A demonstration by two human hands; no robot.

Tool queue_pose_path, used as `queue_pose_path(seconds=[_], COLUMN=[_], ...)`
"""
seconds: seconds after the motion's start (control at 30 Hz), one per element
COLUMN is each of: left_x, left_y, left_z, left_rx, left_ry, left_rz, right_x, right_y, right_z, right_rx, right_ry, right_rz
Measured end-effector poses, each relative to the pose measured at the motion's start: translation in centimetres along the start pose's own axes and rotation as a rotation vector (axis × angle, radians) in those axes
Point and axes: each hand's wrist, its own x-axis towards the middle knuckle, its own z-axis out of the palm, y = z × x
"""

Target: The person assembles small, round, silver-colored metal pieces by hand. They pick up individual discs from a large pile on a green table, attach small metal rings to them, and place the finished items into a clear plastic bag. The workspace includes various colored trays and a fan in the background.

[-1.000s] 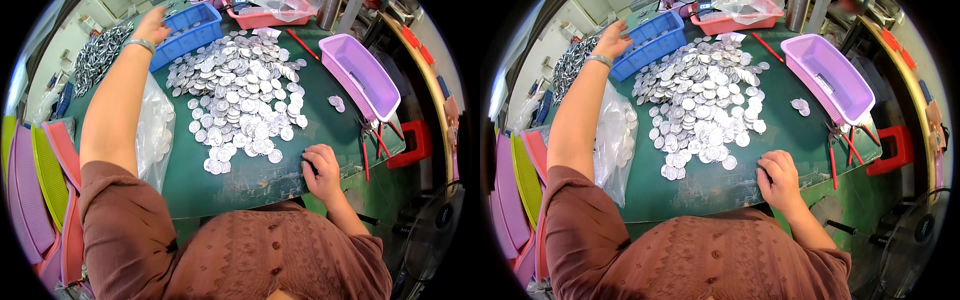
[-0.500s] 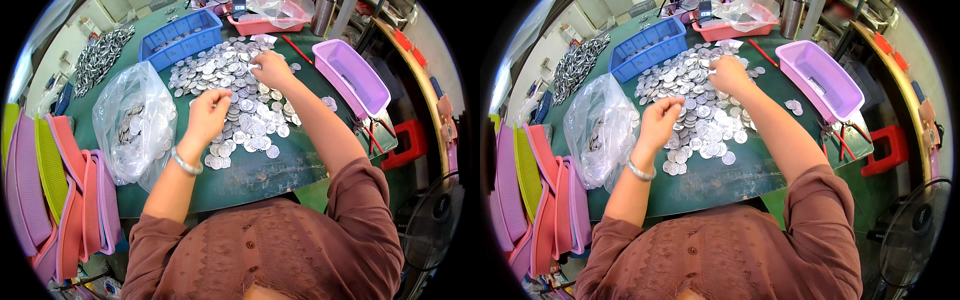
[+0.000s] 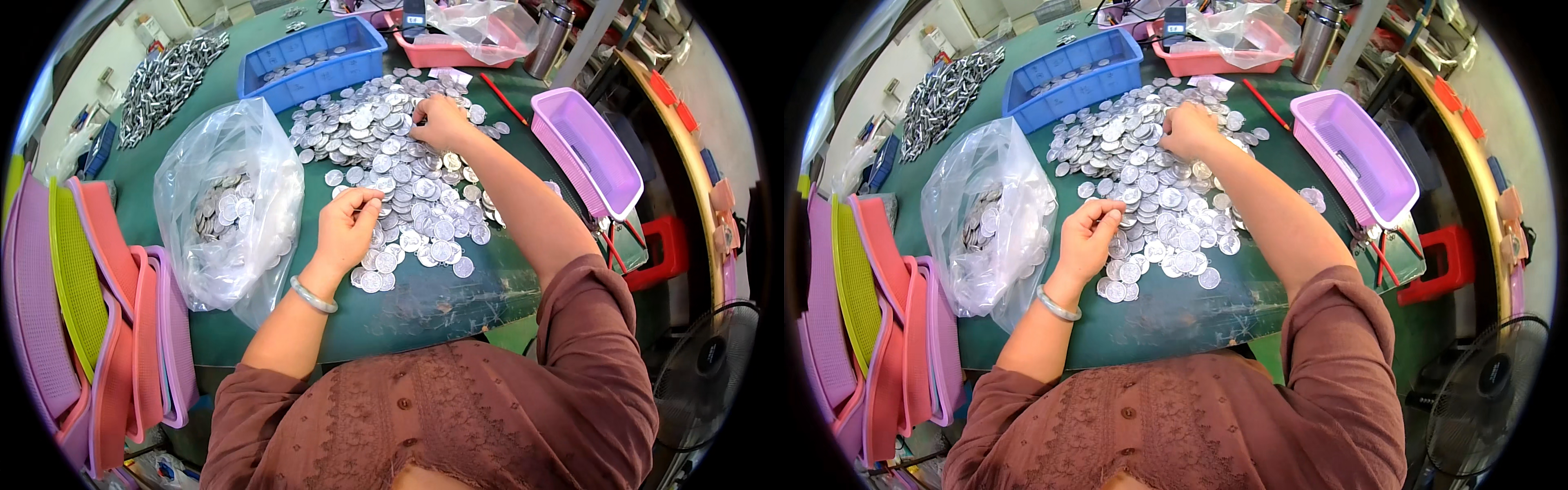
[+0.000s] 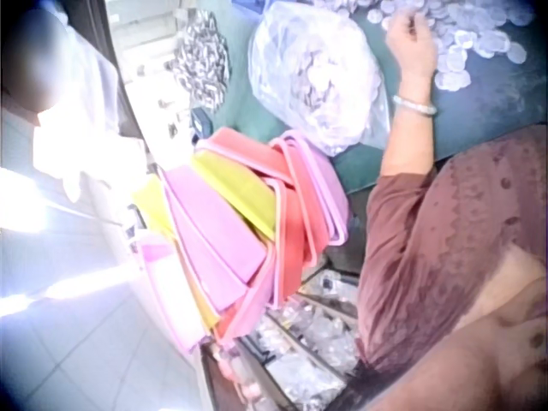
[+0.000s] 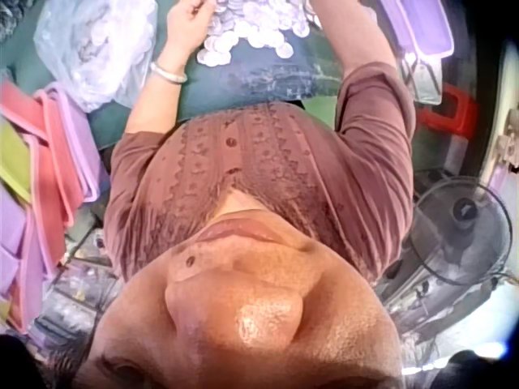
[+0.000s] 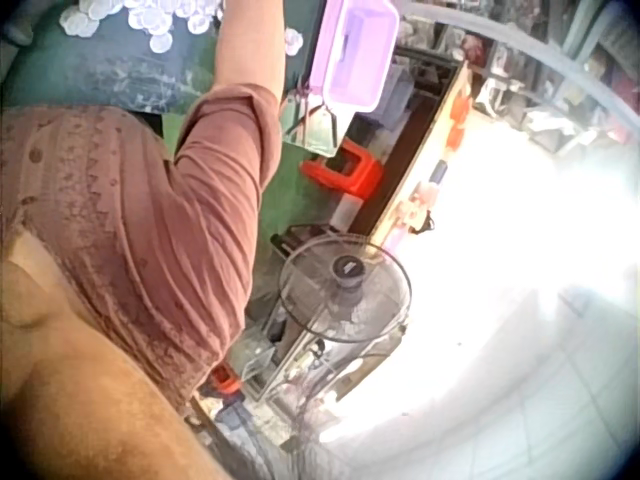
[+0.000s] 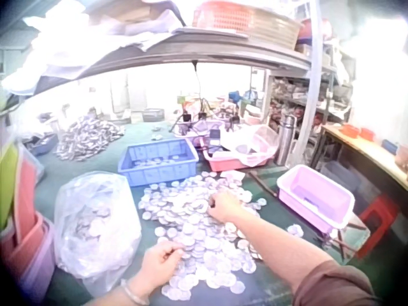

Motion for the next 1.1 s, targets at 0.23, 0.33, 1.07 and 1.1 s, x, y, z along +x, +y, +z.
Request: queue_pose_path(seconds=[0.23,0.33,1.07,1.1], left_x=[0.0,-0.1,0.0,0.1], left_y=[0.1,0.2,-0.3,-0.3], left_z=[0.2,0.1,0.0,-0.1], left_rx=[0.07,0.089,0.154,0.162], left_ry=[0.017,0.014,0.089,0.102], left_rz=[0.073,0.089,0.112,0.123], right_x=[-0.1,0.0,11.4,11.2], right_y=[-1.1,-1.1,-6.5,-6.9], right_z=[0.6,0.7,-6.7,-6.8], right_rx=[-0.075,-0.002,1.231,1.124], right_ry=[0.081,0.084,0.196,0.197], right_rz=[-0.016,-0.007,-0.041,-0.028])
